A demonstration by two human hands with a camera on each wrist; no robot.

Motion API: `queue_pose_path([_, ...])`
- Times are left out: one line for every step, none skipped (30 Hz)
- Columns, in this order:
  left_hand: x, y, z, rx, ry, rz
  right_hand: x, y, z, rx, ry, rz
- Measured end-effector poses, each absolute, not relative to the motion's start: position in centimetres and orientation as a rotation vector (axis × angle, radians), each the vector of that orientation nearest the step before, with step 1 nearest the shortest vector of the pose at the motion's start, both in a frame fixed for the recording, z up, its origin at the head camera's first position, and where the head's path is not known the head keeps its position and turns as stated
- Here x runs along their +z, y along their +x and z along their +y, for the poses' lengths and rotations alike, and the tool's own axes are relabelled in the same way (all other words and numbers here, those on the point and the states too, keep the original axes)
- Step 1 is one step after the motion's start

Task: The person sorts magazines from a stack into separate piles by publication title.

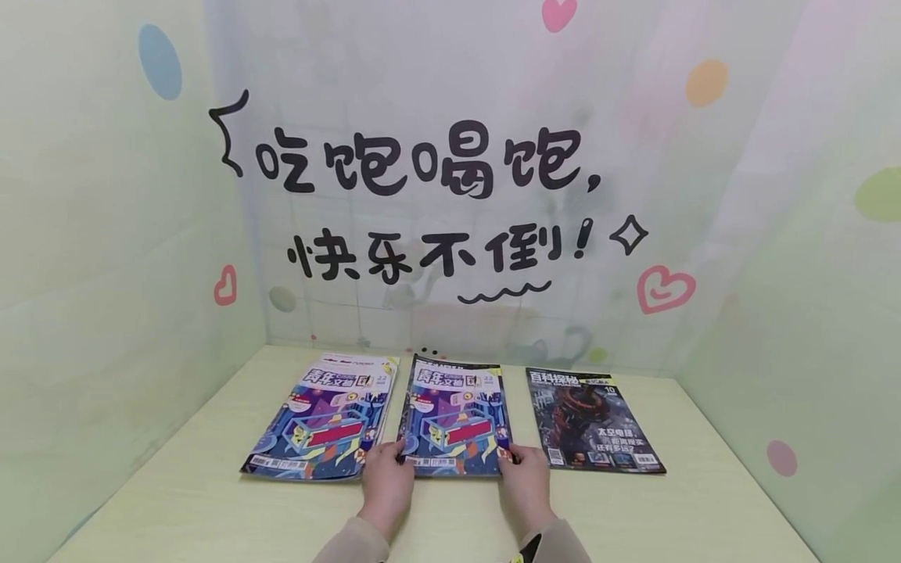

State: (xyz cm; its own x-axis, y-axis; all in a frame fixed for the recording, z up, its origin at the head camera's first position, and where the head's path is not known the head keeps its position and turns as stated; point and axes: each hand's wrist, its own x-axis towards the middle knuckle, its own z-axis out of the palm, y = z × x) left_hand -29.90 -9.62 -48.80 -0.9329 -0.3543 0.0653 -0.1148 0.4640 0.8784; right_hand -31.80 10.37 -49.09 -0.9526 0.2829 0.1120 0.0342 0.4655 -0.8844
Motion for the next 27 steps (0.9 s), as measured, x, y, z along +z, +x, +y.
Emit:
queue_pose_path([-48.9, -29.9, -9.6, -1.468, 0.408, -2.47, -49.1, -31.8, 10.4, 1.48, -0.283, -2.479])
queue_pose_path([-48.9, -29.8, -9.6, -1.481, 0.407, -2.461, -49.0, -31.7, 10.4, 1.48, -0.291, -2.487])
queue_pose_path([-49.0, -29.8, -9.5, -1.499, 0.404, -2.451, -49.0, -31.7, 10.4, 1.48, -0.297, -2.493])
queue_pose_path([-49.0, -29.7, -9.5, -1.514, 0.396, -2.444, -49.0, -31.6, 10.4, 1.473, -0.298, -2.496])
queue_pose_path([-49.1, -29.7, -9.4, -1.533, 0.392, -2.438, -49.0, -31.6, 10.4, 1.475, -0.305, -2.499])
queue_pose_path([-49.1, -29.6, -9.4, -1.551, 0.391, -2.434, -49.0, -31.6, 10.5, 1.47, -0.307, -2.502])
queue_pose_path([-49.2, -29.6, -9.4, -1.57, 0.389, -2.426, -49.0, -31.5, 10.5, 1.463, -0.303, -2.505])
queue_pose_path([-49.2, -29.5, -9.3, -1.578, 0.389, -2.421, -49.0, -31.4, 10.6, 1.46, -0.298, -2.506])
queue_pose_path([-49.2, -29.4, -9.3, -1.581, 0.39, -2.417, -49.1, -31.4, 10.6, 1.451, -0.294, -2.508])
queue_pose_path([-49.2, -29.3, -9.2, -1.588, 0.395, -2.414, -49.1, -31.3, 10.6, 1.446, -0.292, -2.507])
queue_pose_path([-49.2, -29.3, -9.2, -1.595, 0.399, -2.41, -49.1, -31.3, 10.7, 1.444, -0.294, -2.508])
queue_pose_path([-49.2, -29.2, -9.2, -1.601, 0.402, -2.406, -49.1, -31.2, 10.7, 1.431, -0.287, -2.509])
queue_pose_path([-49.1, -29.1, -9.1, -1.602, 0.401, -2.404, -49.0, -31.1, 10.7, 1.428, -0.287, -2.504])
queue_pose_path([-49.1, -29.0, -9.1, -1.603, 0.4, -2.402, -49.0, -31.1, 10.8, 1.428, -0.287, -2.498])
queue_pose_path([-49.0, -28.9, -9.1, -1.607, 0.397, -2.403, -48.9, -31.0, 10.8, 1.433, -0.289, -2.487])
queue_pose_path([-49.0, -28.8, -9.2, -1.612, 0.395, -2.408, -48.9, -30.9, 10.8, 1.446, -0.289, -2.472])
queue_pose_path([-49.0, -28.8, -9.2, -1.612, 0.391, -2.41, -49.0, -30.9, 10.9, 1.461, -0.283, -2.459])
queue_pose_path([-49.0, -28.8, -9.2, -1.617, 0.392, -2.415, -49.0, -30.9, 10.9, 1.484, -0.275, -2.441])
queue_pose_path([-49.0, -28.7, -9.3, -1.625, 0.393, -2.416, -49.0, -30.9, 11.0, 1.513, -0.263, -2.421])
queue_pose_path([-49.0, -28.7, -9.4, -1.633, 0.393, -2.415, -49.1, -30.8, 11.0, 1.55, -0.258, -2.402])
queue_pose_path([-49.0, -28.8, -9.5, -1.64, 0.394, -2.415, -49.1, -30.8, 11.0, 1.579, -0.254, -2.387])
queue_pose_path([-49.0, -28.8, -9.5, -1.646, 0.398, -2.413, -49.1, -30.8, 11.0, 1.606, -0.258, -2.374])
queue_pose_path([-49.0, -28.8, -9.5, -1.655, 0.408, -2.409, -49.1, -30.8, 11.1, 1.63, -0.259, -2.367])
queue_pose_path([-48.9, -28.8, -9.6, -1.665, 0.412, -2.407, -49.1, -30.7, 11.1, 1.65, -0.266, -2.361])
queue_pose_path([-48.9, -28.8, -9.6, -1.68, 0.413, -2.403, -49.1, -30.7, 11.2, 1.661, -0.271, -2.361])
queue_pose_path([-48.9, -28.8, -9.6, -1.693, 0.412, -2.398, -49.0, -30.6, 11.2, 1.673, -0.281, -2.359])
queue_pose_path([-48.8, -28.8, -9.6, -1.712, 0.414, -2.392, -48.9, -30.6, 11.3, 1.678, -0.286, -2.358])
